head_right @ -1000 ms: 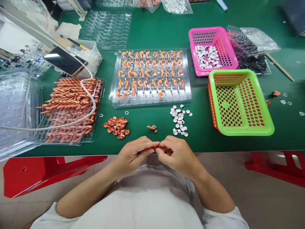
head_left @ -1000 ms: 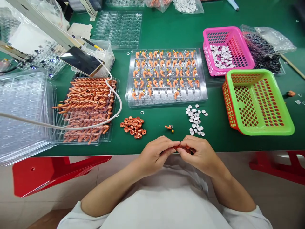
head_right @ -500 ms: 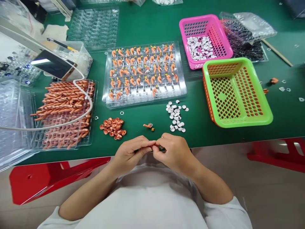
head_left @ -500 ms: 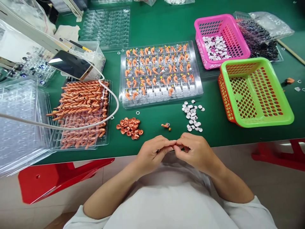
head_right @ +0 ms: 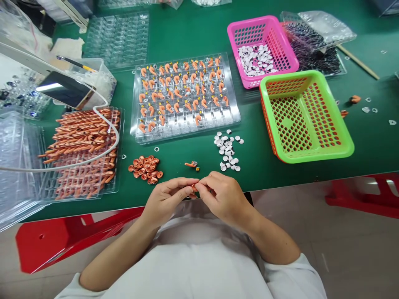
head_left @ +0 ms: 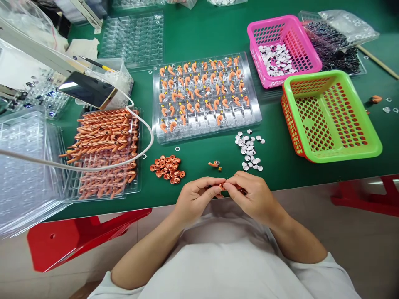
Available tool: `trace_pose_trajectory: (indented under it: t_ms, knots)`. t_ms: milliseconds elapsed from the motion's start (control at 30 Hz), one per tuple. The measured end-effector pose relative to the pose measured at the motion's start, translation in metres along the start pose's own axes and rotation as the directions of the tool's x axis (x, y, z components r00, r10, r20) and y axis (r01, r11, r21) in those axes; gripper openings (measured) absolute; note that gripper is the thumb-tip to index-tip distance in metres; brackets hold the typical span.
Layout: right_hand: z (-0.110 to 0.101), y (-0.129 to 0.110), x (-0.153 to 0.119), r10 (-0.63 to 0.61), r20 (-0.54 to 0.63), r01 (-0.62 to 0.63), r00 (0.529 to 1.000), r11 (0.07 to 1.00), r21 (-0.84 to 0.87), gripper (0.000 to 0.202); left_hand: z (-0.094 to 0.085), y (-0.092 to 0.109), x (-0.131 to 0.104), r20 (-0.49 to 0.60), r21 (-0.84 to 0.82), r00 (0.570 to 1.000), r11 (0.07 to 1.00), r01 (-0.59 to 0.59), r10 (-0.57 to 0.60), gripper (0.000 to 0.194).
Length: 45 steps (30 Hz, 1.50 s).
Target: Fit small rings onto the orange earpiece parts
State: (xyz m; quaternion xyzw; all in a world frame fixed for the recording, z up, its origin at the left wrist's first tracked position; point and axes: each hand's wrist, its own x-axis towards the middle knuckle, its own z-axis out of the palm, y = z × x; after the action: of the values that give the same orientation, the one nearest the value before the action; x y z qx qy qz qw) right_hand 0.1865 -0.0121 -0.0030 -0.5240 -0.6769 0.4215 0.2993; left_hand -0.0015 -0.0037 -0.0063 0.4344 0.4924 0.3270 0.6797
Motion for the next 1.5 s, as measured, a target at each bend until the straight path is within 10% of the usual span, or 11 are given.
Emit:
trace_pose_trajectory:
  t_ms: [600,900,1500]
  knots:
    - [0.002,0.003,-0.002,-0.030,-0.077,0.036,0.997,0.996,0.083,0.011,-0.002,-0.006,-0.004,-0.010,0.205,0.978,0.958,-0.202,0.208,0.021]
    - [0.007,0.008,-0.003,-0.339,-0.235,0.317,0.911,0.940,-0.126,0.026,0.002,0.005,0.003,-0.026,-0.104,0.998,0.994,0.046,-0.048,0.018]
    - [0.003,0.020,-0.004,-0.528,-0.098,0.483,0.844,0.826,-0.291,0.031,0.002,0.011,0.008,0.066,-0.198,0.984,0.965,0.175,-0.165,0.022]
